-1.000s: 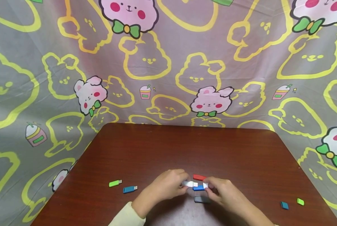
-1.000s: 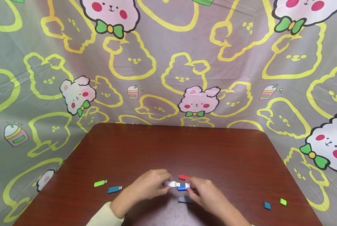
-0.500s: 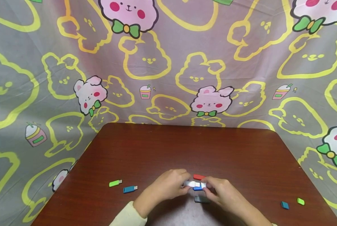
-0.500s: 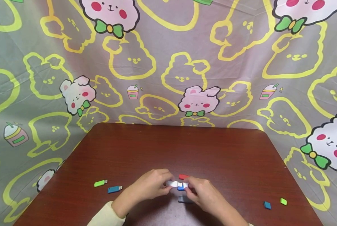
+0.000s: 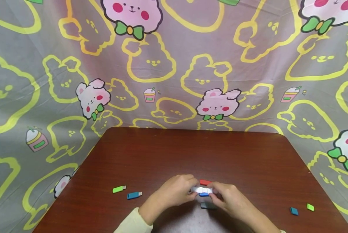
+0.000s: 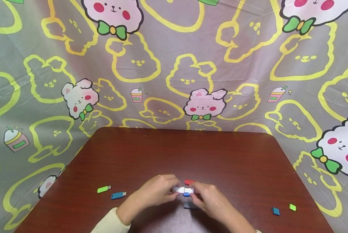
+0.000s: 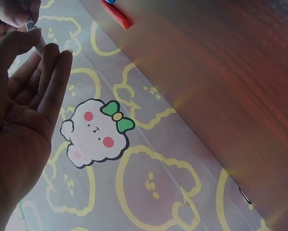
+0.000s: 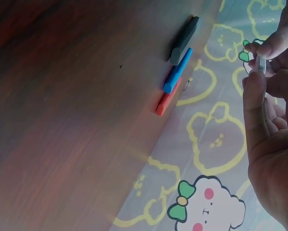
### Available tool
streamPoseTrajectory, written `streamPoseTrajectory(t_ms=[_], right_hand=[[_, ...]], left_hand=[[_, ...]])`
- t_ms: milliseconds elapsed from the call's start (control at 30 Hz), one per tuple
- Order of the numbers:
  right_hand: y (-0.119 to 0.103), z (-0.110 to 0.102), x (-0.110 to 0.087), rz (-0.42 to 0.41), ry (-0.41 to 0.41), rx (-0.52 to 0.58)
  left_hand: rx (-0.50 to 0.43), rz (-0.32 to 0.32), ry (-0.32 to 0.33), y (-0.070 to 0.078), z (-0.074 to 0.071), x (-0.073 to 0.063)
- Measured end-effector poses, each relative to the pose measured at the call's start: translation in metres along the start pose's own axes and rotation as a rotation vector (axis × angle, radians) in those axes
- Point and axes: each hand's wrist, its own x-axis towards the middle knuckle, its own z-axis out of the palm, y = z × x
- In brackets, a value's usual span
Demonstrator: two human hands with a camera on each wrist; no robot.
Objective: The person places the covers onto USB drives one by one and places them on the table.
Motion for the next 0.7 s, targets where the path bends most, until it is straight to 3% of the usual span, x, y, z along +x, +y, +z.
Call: streamPoseTrajectory(t_ms=[700], right_hand=[[0.0008, 0.0033, -0.0002, -0.009, 0.008, -0.026]], left_hand=[[0.011, 0.015, 0.044, 0.0011, 0.0008, -0.0023]])
